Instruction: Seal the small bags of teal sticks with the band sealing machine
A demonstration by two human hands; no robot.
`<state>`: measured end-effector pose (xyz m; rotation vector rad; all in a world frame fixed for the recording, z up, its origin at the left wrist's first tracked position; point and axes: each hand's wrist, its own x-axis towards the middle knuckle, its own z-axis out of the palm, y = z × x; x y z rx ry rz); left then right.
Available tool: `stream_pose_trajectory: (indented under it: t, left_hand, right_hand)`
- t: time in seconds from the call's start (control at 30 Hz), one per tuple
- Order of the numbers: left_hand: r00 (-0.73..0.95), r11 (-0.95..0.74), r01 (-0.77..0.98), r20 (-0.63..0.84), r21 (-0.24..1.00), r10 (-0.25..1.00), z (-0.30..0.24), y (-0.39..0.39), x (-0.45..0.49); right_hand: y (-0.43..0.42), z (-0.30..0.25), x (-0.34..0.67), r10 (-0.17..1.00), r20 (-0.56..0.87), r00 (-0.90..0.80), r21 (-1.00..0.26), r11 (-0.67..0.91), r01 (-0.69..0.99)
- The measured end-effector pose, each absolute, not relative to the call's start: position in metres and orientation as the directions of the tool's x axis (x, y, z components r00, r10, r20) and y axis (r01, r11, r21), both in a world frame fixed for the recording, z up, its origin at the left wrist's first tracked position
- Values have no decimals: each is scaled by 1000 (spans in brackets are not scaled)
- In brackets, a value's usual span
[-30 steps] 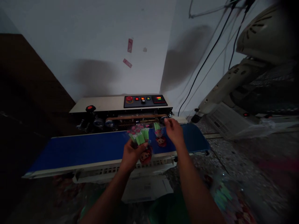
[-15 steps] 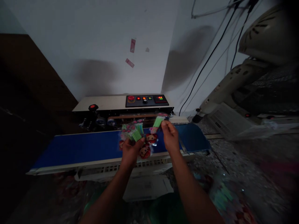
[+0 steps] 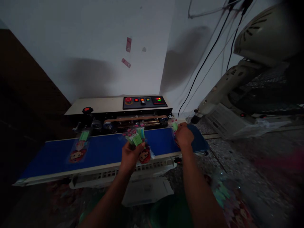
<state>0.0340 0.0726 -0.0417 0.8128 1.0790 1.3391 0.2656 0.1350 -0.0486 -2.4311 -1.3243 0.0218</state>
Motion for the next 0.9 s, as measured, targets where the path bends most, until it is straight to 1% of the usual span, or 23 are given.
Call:
stream_pose_trajectory:
  t: [0.1,0.13,0.2,0.23,0.27,0.3,0.33,0.37,0.4,0.43,0.47,0.5,0.53,0.63,0.7,0.73,0.8,0.83,0.9]
  left_hand:
    - [-63,110,-320,-137,941,989,-41,71,34]
    - [-56,109,-317,-133,942,989,-41,70,34]
    - [-53,107,-325,-131,940,990,-40,70,34]
    - [-56,108,-333,-134,937,989,-39,70,34]
    - [-59,112,-339,-140,934,988,-38,70,34]
    - [-62,117,-341,-146,933,987,-38,70,34]
    - [-67,116,-342,-148,932,987,-37,71,34]
    - [-71,110,-342,-142,933,987,-36,71,35]
    - [-73,97,-343,-130,934,989,-36,71,35]
    - [-75,79,-350,-112,933,991,-36,71,36]
    - [-75,63,-361,-97,930,992,-36,71,36]
    - [-70,54,-375,-87,926,994,-36,71,37]
    - [-63,53,-389,-84,920,994,-36,70,37]
    - [-66,84,-399,-120,913,991,-38,70,36]
    - [-88,106,-368,-148,924,985,-38,70,34]
    - [-100,109,-344,-152,933,983,-37,70,33]
    - [-106,98,-294,-135,951,985,-37,71,32]
    - [-97,87,-279,-119,956,988,-36,71,31]
    - [-67,75,-270,-97,960,993,-36,71,32]
  right_hand:
    - [142,-50,252,868,126,480,-365,-410,836]
    - [143,-50,248,883,145,447,-385,-366,847]
    - [142,-47,238,890,240,387,-447,-252,858]
    - [139,-44,233,888,289,358,-504,-177,845]
    - [135,-41,227,894,310,323,-588,-87,804]
    - [130,-37,220,915,296,273,-694,9,720]
    - [124,-34,212,946,257,195,-800,96,592]
    - [118,-32,203,973,214,90,-886,154,438]
    - [112,-30,194,983,186,-12,-939,181,294]
    - [107,-29,185,980,181,-81,-963,194,185]
    - [102,-29,177,975,200,-100,-970,211,119]
    - [99,-29,171,970,234,-70,-967,240,85]
    - [97,-30,167,962,274,-6,-959,274,72]
    - [98,-28,175,889,377,258,-926,362,108]
    - [102,-26,194,839,395,375,-918,342,202]
    - [104,-25,207,821,393,414,-914,301,271]
    - [109,-26,234,789,392,473,-879,169,447]
    - [112,-27,247,774,395,496,-837,80,542]
    - [117,-33,267,756,380,533,-708,-133,694]
